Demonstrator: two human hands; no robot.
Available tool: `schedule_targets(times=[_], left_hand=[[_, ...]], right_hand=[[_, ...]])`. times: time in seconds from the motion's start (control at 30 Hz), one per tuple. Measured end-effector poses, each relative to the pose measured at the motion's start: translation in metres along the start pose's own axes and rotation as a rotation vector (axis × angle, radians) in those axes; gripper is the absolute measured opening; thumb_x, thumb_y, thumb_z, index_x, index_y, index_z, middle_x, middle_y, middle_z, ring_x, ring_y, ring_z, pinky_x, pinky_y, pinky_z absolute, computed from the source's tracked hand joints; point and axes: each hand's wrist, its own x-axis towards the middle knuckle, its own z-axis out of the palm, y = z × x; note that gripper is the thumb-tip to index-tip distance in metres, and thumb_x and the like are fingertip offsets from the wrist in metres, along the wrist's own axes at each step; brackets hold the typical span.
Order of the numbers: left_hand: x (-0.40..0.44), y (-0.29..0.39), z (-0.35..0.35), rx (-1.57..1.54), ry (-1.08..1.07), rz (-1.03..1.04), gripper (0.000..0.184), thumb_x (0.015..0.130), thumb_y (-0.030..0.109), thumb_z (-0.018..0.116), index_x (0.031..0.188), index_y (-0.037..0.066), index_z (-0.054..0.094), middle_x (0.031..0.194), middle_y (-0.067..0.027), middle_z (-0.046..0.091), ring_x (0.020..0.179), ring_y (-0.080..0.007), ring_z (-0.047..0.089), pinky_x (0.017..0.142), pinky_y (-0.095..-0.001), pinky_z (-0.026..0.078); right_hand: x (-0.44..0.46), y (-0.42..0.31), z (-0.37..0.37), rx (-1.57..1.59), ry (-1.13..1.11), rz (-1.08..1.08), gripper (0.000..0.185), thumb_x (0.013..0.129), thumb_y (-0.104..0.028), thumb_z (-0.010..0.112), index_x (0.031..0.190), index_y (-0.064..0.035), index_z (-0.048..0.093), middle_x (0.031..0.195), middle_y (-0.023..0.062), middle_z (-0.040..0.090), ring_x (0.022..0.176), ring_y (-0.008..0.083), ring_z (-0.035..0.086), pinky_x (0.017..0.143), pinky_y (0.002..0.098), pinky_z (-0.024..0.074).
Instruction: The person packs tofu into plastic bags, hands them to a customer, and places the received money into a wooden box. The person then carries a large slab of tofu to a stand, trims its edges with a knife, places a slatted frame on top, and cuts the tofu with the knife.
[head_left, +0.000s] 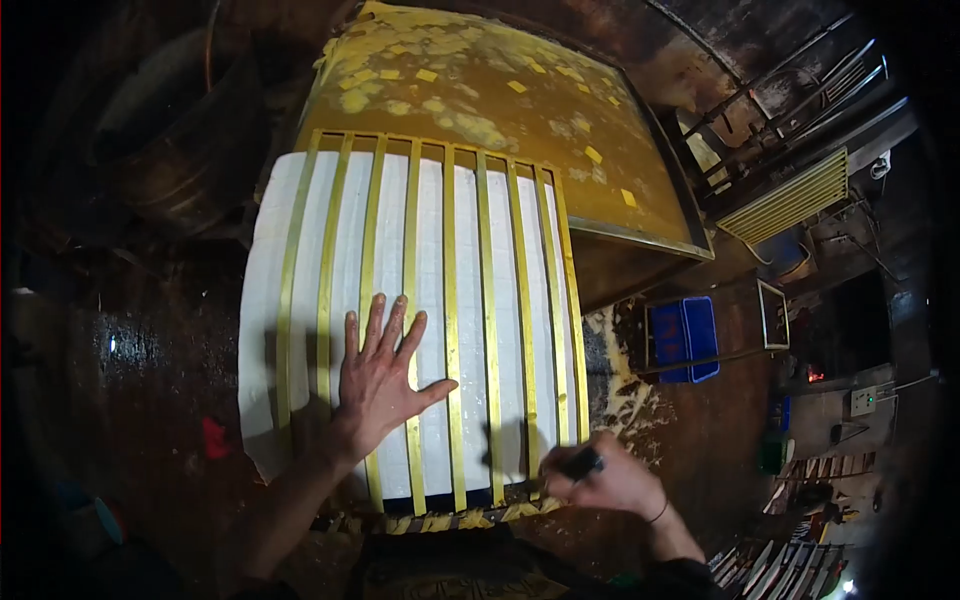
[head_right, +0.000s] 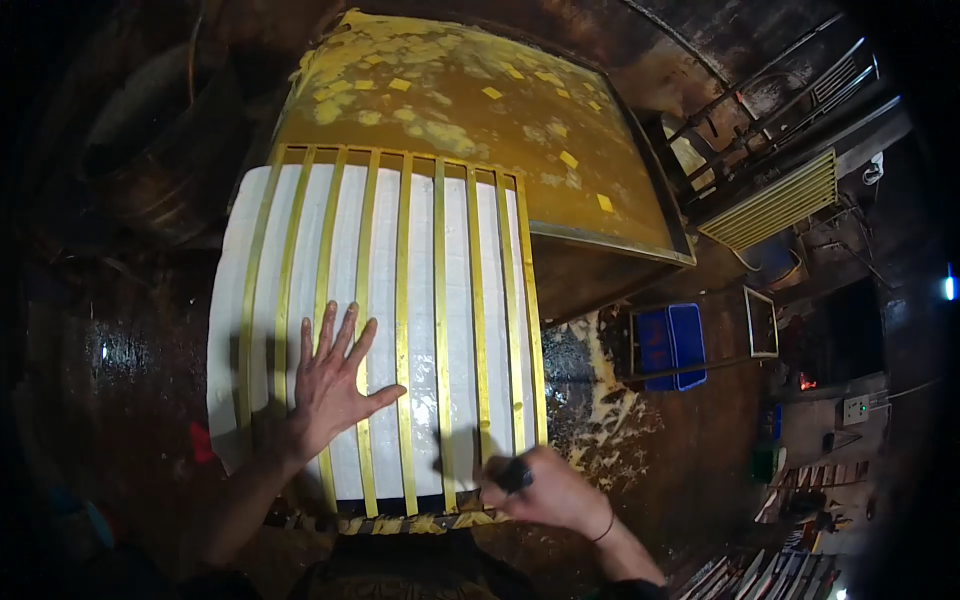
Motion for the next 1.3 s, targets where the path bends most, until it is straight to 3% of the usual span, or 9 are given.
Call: schedule_targets(times=[0.1, 0.2, 0.37, 0.6, 0.73, 0.9, 0.97, 1.13, 1.3], left_hand=[[0.0, -0.003, 0.0, -0.024, 0.008, 0.017, 0.091, 0.071, 0.071, 0.056, 0.136, 0.008, 0.044, 0.145, -0.0194, 0.033, 0.139, -0.0366, 0.018, 0.111, -0.0571, 0.008], [0.001, -0.005, 0.001, -0.045, 0.011, 0.012, 0.091, 0.071, 0.071, 0.056, 0.135, 0.008, 0.045, 0.145, -0.0198, 0.032, 0.139, -0.0383, 0.019, 0.11, -0.0588, 0.009], [0.003, -0.008, -0.002, -0.067, -0.023, -0.002, 0.09, 0.072, 0.071, 0.055, 0.135, 0.009, 0.045, 0.146, -0.0192, 0.03, 0.139, -0.0379, 0.016, 0.11, -0.0586, 0.006], [-0.002, -0.007, 0.001, -0.088, -0.044, -0.009, 0.093, 0.073, 0.072, 0.053, 0.139, 0.009, 0.04, 0.149, -0.018, 0.026, 0.141, -0.0363, 0.011, 0.111, -0.0586, 0.004], [-0.003, -0.007, -0.001, -0.074, -0.027, 0.001, 0.096, 0.073, 0.072, 0.054, 0.14, 0.006, 0.037, 0.149, -0.0193, 0.024, 0.141, -0.0374, 0.011, 0.111, -0.0583, 0.004], [0.015, -0.064, -0.027, 0.055, 0.087, -0.123, 0.071, 0.089, 0.045, 0.05, 0.141, 0.001, 0.031, 0.147, -0.024, 0.024, 0.139, -0.0402, 0.014, 0.111, -0.0553, 0.012], [0.017, -0.111, -0.037, 0.096, 0.127, -0.187, 0.062, 0.091, 0.031, 0.05, 0.141, 0.001, 0.03, 0.146, -0.0238, 0.026, 0.139, -0.0402, 0.017, 0.11, -0.0547, 0.016], [0.004, -0.155, -0.032, 0.1, 0.11, -0.139, 0.051, 0.091, 0.021, 0.05, 0.137, 0.002, 0.038, 0.141, -0.0177, 0.039, 0.135, -0.0336, 0.028, 0.109, -0.052, 0.022], [0.004, -0.154, -0.03, 0.189, 0.166, -0.097, 0.049, 0.09, 0.016, 0.047, 0.135, -0.003, 0.039, 0.138, -0.0175, 0.043, 0.134, -0.0321, 0.032, 0.109, -0.0515, 0.023]], right_hand=[[0.084, -0.027, -0.047, -0.105, 0.67, -0.179, 0.011, 0.08, -0.017, 0.066, 0.079, -0.0057, 0.065, 0.062, 0.0113, 0.062, 0.056, 0.0229, 0.064, 0.055, 0.0311, 0.0488], [0.232, 0.021, -0.105, -0.391, 0.83, -0.335, 0.012, 0.082, -0.017, 0.062, 0.082, -0.0053, 0.063, 0.068, 0.014, 0.063, 0.065, 0.0339, 0.062, 0.062, 0.0392, 0.048], [0.331, 0.059, -0.121, -0.427, 0.761, -0.286, 0.011, 0.075, -0.014, 0.063, 0.078, -0.0033, 0.062, 0.068, 0.0181, 0.062, 0.067, 0.0372, 0.061, 0.061, 0.0425, 0.0494], [0.062, -0.009, 0.023, 0.087, 0.216, 0.017, 0.013, 0.077, -0.021, 0.065, 0.081, -0.0084, 0.062, 0.055, 0.0115, 0.058, 0.049, 0.0277, 0.061, 0.049, 0.0349, 0.0494], [0.024, -0.035, 0.034, 0.078, -0.037, 0.08, 0.014, 0.079, -0.015, 0.065, 0.076, -0.0011, 0.063, 0.055, 0.01, 0.06, 0.052, 0.0235, 0.064, 0.051, 0.032, 0.051], [0.166, -0.048, -0.047, -0.3, 0.915, -0.384, 0.015, 0.082, -0.016, 0.064, 0.08, -0.0013, 0.062, 0.061, 0.0135, 0.058, 0.053, 0.02, 0.062, 0.052, 0.0292, 0.0465], [0.259, -0.018, -0.082, -0.155, 0.819, -0.248, 0.013, 0.08, -0.016, 0.063, 0.081, -0.0034, 0.061, 0.066, 0.0177, 0.06, 0.059, 0.0341, 0.061, 0.055, 0.036, 0.0482], [0.365, 0.029, -0.097, -0.432, 0.789, -0.294, 0.008, 0.073, -0.01, 0.063, 0.077, -0.0037, 0.064, 0.07, 0.018, 0.064, 0.067, 0.0367, 0.062, 0.063, 0.0407, 0.0507], [0.184, -0.003, 0.0, -0.276, 0.441, -0.186, 0.013, 0.077, -0.02, 0.062, 0.076, -0.0069, 0.06, 0.058, 0.0108, 0.059, 0.052, 0.0311, 0.059, 0.049, 0.0365, 0.048]])
